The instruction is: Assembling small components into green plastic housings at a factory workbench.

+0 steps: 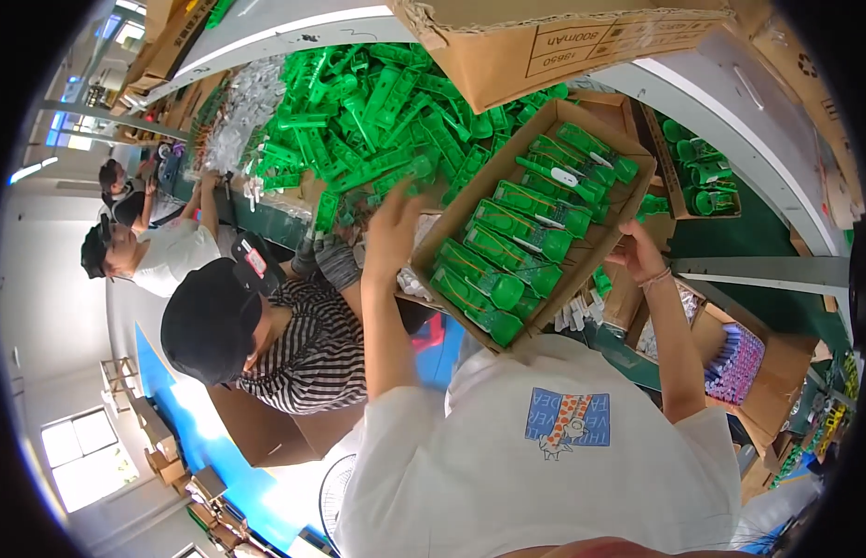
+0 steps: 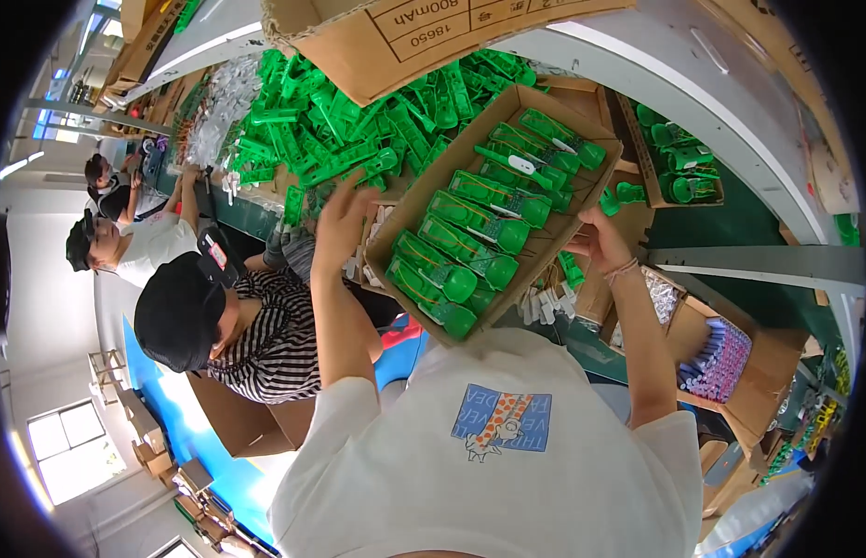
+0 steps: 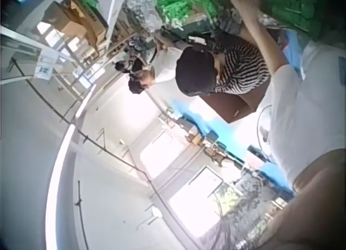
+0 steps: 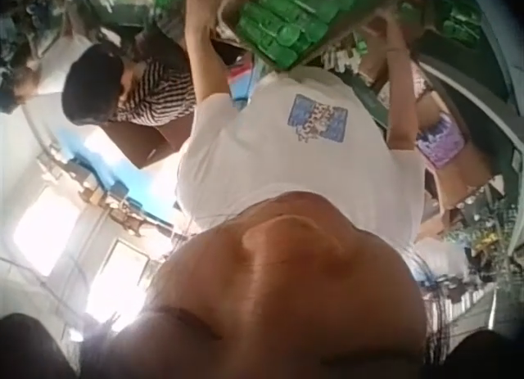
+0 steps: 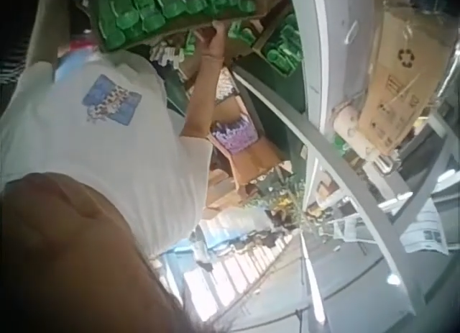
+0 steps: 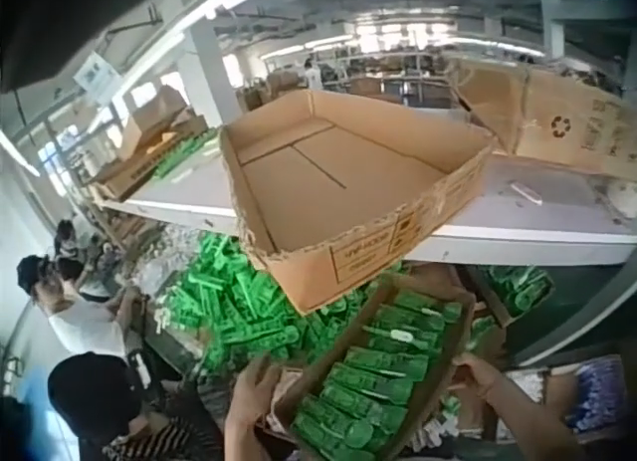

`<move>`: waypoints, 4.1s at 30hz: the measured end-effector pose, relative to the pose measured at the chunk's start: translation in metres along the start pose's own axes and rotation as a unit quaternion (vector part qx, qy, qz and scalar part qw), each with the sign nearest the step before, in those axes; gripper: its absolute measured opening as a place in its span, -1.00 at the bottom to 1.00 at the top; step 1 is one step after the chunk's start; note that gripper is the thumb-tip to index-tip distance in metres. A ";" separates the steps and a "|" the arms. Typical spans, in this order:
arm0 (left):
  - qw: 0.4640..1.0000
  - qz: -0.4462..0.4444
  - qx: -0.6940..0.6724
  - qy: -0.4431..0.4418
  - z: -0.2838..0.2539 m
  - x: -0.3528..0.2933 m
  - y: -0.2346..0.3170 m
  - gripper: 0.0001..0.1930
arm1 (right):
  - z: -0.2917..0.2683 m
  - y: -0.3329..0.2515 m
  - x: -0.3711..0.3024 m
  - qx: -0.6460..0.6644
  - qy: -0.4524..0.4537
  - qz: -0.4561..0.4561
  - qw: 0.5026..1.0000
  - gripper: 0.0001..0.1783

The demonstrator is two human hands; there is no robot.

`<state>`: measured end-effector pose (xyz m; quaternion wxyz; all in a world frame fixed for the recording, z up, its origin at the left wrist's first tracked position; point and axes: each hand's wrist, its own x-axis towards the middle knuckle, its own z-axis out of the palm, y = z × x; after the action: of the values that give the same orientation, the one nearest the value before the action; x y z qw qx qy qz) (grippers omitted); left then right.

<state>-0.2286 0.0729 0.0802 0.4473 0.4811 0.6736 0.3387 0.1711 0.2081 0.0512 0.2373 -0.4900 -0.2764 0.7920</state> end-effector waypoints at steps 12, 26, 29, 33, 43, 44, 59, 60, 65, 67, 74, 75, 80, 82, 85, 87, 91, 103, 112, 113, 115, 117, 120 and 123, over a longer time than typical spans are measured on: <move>0.897 -0.023 -0.309 0.315 0.113 -0.045 -0.021 -0.74 | 0.130 0.094 0.208 0.330 -0.107 -0.096 0.933 -0.85; 0.964 -0.130 -0.227 0.056 0.187 0.019 -0.078 -0.71 | -0.066 0.112 0.123 -0.123 0.013 -0.013 0.992 -0.73; 0.980 -0.015 -0.187 0.068 0.205 0.039 -0.060 -0.74 | -0.144 0.134 0.122 -0.235 0.104 -0.188 0.948 -0.80; 0.980 -0.043 -0.193 0.027 0.239 0.024 -0.043 -0.76 | -0.156 0.117 0.131 -0.437 0.319 -0.274 0.795 -0.80; 0.991 -0.052 -0.098 -0.079 0.278 -0.016 -0.024 -0.76 | -0.144 0.113 0.068 -0.671 0.116 -0.097 0.726 -0.54; 0.985 -0.081 -0.132 -0.081 0.275 -0.017 -0.030 -0.76 | -0.143 0.117 0.061 -0.673 0.101 -0.103 0.726 -0.54; 0.767 -0.297 -0.524 0.222 0.183 -0.129 -0.038 -0.63 | 0.137 0.178 0.123 -0.481 -0.175 -0.478 0.713 -0.80; 0.719 -0.318 -0.571 0.234 0.189 -0.136 -0.035 -0.59 | 0.147 0.191 0.142 -0.478 -0.180 -0.482 0.712 -0.80; 0.679 -0.229 -0.657 0.234 0.191 -0.156 -0.047 -0.63 | 0.163 0.211 0.169 -0.650 -0.109 -0.544 0.519 -0.91; 0.699 -0.247 -0.620 0.258 0.187 -0.152 -0.051 -0.66 | 0.155 0.203 0.168 -0.620 -0.127 -0.556 0.539 -0.90; 0.850 -0.220 -0.432 0.206 0.198 -0.093 -0.046 -0.71 | 0.116 0.124 0.033 -0.601 -0.300 -0.439 0.597 -0.85; 0.873 -0.203 -0.416 0.156 0.204 -0.082 -0.042 -0.66 | 0.108 0.111 0.017 -0.518 -0.277 -0.368 0.721 -0.86; 0.871 -0.189 -0.451 0.045 0.231 -0.053 -0.017 -0.49 | 0.061 0.108 -0.006 -0.210 -0.184 -0.113 0.953 -0.74; 0.862 -0.223 -0.453 0.033 0.246 -0.049 -0.010 -0.47 | 0.043 0.111 -0.015 -0.186 -0.183 -0.103 0.960 -0.74; 0.884 -0.204 -0.421 0.011 0.260 -0.049 -0.009 -0.44 | 0.031 0.109 -0.029 -0.276 -0.141 -0.218 0.925 -0.73; 0.893 -0.201 -0.402 0.011 0.263 -0.048 -0.008 -0.43 | 0.024 0.110 -0.032 -0.312 -0.131 -0.271 0.901 -0.73; 0.927 -0.189 -0.316 0.068 0.275 -0.044 -0.004 -0.42 | 0.017 0.115 -0.036 -0.390 -0.099 -0.337 0.851 -0.73; 0.692 -0.092 -0.700 -0.153 0.277 -0.037 -0.024 -0.49 | -0.088 0.106 0.060 -0.330 0.249 -0.293 0.862 -0.76; 0.782 -0.177 -0.597 0.029 0.266 -0.055 0.035 -0.50 | -0.113 0.062 0.057 -0.105 0.083 -0.276 0.952 -0.73; 0.776 -0.150 -0.613 -0.007 0.270 -0.050 0.031 -0.51 | -0.099 0.040 0.034 -0.064 -0.062 -0.281 0.956 -0.73; 0.776 -0.128 -0.617 -0.017 0.270 -0.044 0.043 -0.47 | -0.082 0.021 0.011 -0.015 -0.200 -0.285 0.937 -0.73; 0.769 -0.082 -0.633 -0.010 0.260 -0.041 0.065 -0.50 | -0.068 0.012 0.001 -0.172 -0.164 -0.316 0.918 -0.60; 0.933 0.008 -0.351 0.076 0.236 -0.049 0.093 -0.55 | -0.021 -0.007 -0.068 -0.303 -0.211 -0.335 0.867 -0.42; 0.969 0.073 -0.220 0.086 0.228 -0.045 0.114 -0.45 | -0.005 -0.011 -0.083 -0.357 -0.209 -0.360 0.836 -0.30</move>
<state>0.0292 0.0711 0.1095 0.4568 0.3881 0.5815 0.5501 0.2108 0.1635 0.1106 0.2513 -0.2295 -0.7396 0.5806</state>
